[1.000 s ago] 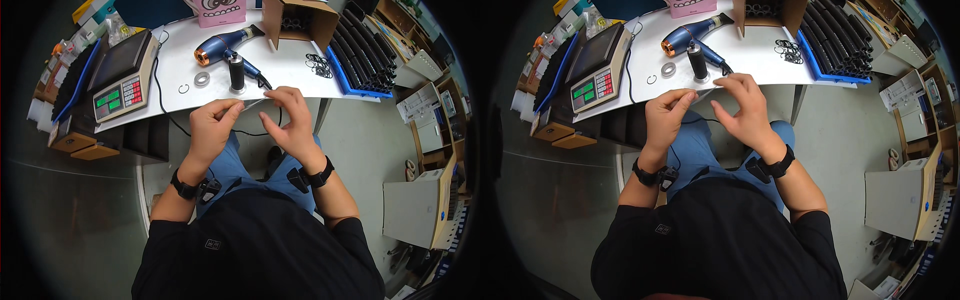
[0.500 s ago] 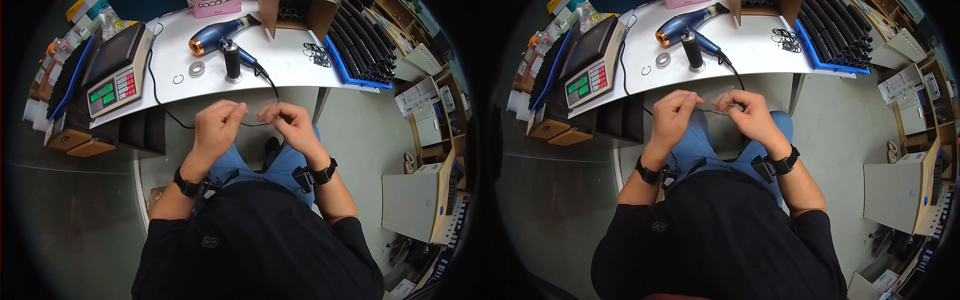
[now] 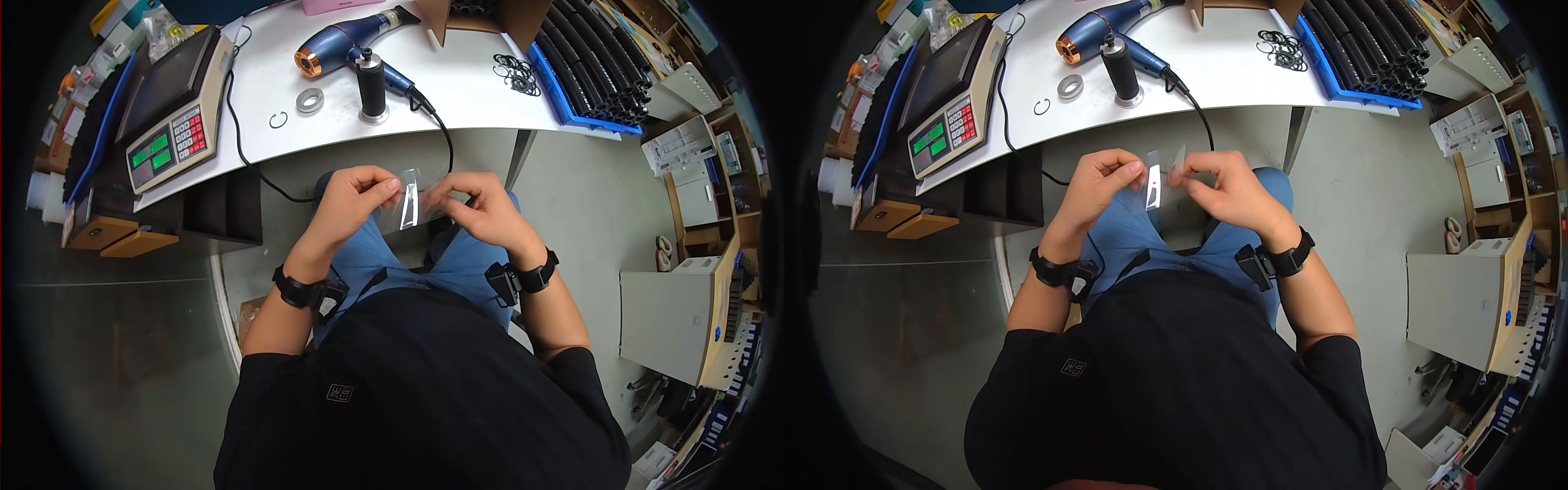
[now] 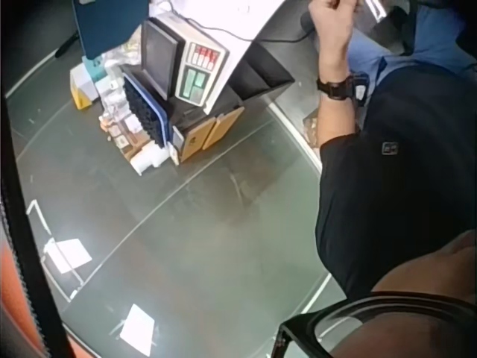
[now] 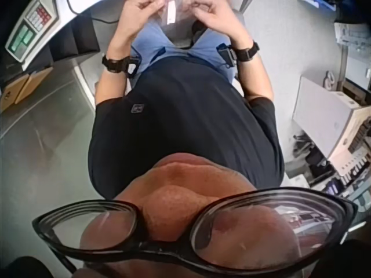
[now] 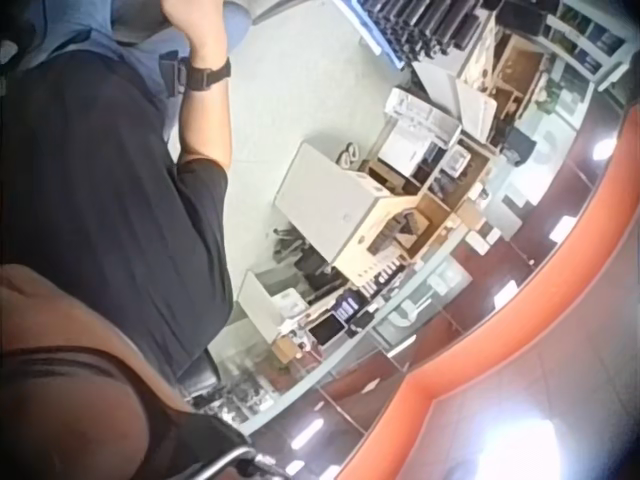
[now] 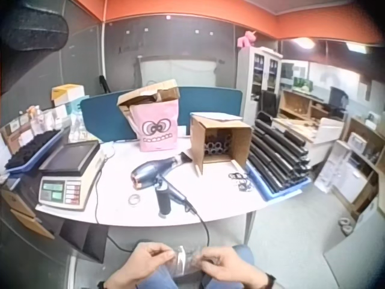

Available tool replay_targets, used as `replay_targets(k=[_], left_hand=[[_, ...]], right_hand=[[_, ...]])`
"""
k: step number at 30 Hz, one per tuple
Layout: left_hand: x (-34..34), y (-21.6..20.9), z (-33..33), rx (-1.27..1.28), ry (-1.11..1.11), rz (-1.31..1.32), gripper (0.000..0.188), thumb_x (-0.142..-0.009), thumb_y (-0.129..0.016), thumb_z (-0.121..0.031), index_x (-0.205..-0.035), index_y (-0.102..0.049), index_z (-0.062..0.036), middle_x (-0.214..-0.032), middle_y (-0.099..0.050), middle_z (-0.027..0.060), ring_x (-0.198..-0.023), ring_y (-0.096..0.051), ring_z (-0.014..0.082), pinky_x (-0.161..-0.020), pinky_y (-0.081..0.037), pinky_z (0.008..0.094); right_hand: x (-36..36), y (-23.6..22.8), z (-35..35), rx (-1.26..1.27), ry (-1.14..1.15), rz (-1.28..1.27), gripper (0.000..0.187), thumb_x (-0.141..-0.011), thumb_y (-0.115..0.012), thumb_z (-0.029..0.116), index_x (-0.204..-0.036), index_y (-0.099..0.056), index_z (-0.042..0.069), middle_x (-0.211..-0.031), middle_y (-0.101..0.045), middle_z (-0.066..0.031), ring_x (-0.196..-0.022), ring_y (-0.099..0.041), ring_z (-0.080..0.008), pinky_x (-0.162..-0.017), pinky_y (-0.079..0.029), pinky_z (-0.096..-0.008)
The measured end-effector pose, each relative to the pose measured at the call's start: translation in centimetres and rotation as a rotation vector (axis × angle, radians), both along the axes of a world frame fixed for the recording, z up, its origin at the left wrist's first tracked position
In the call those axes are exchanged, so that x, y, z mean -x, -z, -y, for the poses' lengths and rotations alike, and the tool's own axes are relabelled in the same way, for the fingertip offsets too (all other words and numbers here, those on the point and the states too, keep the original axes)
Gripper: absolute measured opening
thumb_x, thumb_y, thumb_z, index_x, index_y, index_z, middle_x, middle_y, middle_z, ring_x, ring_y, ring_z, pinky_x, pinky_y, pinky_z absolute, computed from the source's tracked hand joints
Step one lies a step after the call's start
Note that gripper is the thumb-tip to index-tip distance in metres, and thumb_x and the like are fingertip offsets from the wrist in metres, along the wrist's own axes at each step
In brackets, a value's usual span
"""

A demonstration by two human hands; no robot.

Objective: Assembling and inspecting components of a hair dryer at a workstation.

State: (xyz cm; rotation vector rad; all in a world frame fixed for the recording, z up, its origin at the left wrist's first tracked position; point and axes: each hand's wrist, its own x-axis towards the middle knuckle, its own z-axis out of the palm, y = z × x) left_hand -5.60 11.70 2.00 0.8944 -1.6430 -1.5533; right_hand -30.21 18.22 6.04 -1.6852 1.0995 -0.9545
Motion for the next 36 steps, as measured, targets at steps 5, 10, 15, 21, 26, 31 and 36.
replay_targets(k=[5,10,15,21,26,31,36], left_hand=[[1.3,-2.4,-0.3,0.931,-0.234,0.303,0.027,-0.087,-0.071,-0.006,-0.115,-0.069,-0.0054,-0.086,-0.069,0.0079,-0.083,-0.067,0.0275,-0.078,-0.052,0.0364],[1.3,-4.9,0.0,0.866,0.132,0.39,0.031,-0.084,-0.068,-0.004,-0.114,-0.065,-0.0076,-0.084,-0.069,0.0077,-0.085,-0.069,0.0302,-0.078,-0.053,0.042],[1.0,-5.8,1.9,0.767,0.214,0.369,0.022,-0.084,-0.065,-0.005,-0.106,-0.064,-0.0071,-0.078,-0.07,0.0109,-0.078,-0.07,0.0338,-0.072,-0.053,0.0449],[0.0,-7.4,4.2,0.893,0.326,0.509,0.01,-0.084,-0.065,-0.008,-0.092,-0.067,-0.0019,-0.082,-0.069,0.0142,-0.081,-0.067,0.0352,-0.077,-0.053,0.0435],[-0.5,-9.7,5.2,0.87,0.419,0.445,0.011,-0.082,-0.063,-0.006,-0.092,-0.065,-0.0002,-0.083,-0.067,0.0157,-0.08,-0.066,0.037,-0.076,-0.052,0.0433],[-1.6,-12.4,6.3,0.946,0.35,0.557,0.011,-0.082,-0.063,-0.005,-0.092,-0.064,-0.0014,-0.081,-0.066,0.0141,-0.079,-0.065,0.0355,-0.076,-0.052,0.0429],[-1.5,-14.0,7.6,1.263,0.292,0.57,0.015,-0.084,-0.066,-0.006,-0.099,-0.069,-0.0036,-0.082,-0.068,0.0135,-0.077,-0.067,0.0349,-0.071,-0.053,0.0431]], right_hand=[[-0.4,-0.4,1.4,0.247,0.061,-0.262,0.015,-0.083,-0.061,-0.001,-0.092,-0.073,0.001,-0.079,-0.072,-0.0132,-0.075,-0.071,-0.0273,-0.075,-0.056,-0.0393],[-0.7,-1.0,3.5,0.562,-0.119,-0.481,0.011,-0.077,-0.063,0.001,-0.083,-0.072,0.003,-0.071,-0.069,-0.0136,-0.072,-0.067,-0.0364,-0.077,-0.056,-0.0454],[-0.9,-2.4,4.3,0.553,-0.175,-0.541,0.013,-0.075,-0.064,0.002,-0.084,-0.074,0.004,-0.07,-0.068,-0.0142,-0.071,-0.067,-0.0362,-0.078,-0.056,-0.0454],[-0.9,-5.0,5.6,0.517,-0.246,-0.784,0.021,-0.074,-0.068,0.009,-0.092,-0.077,0.004,-0.072,-0.07,-0.0157,-0.071,-0.069,-0.0357,-0.075,-0.057,-0.0442],[-1.2,-7.2,7.2,0.238,-0.348,-0.657,0.023,-0.079,-0.076,0.021,-0.094,-0.079,0.004,-0.074,-0.072,-0.0164,-0.073,-0.073,-0.0332,-0.072,-0.058,-0.042],[-1.7,-9.9,8.7,0.368,-0.304,-0.729,0.024,-0.085,-0.079,0.024,-0.093,-0.078,0.001,-0.081,-0.075,-0.017,-0.076,-0.073,-0.033,-0.072,-0.058,-0.0404],[-2.4,-12.3,10.0,0.657,-0.294,-0.81,0.027,-0.083,-0.077,0.022,-0.103,-0.081,0.004,-0.083,-0.076,-0.0161,-0.078,-0.074,-0.0337,-0.075,-0.059,-0.0418]])
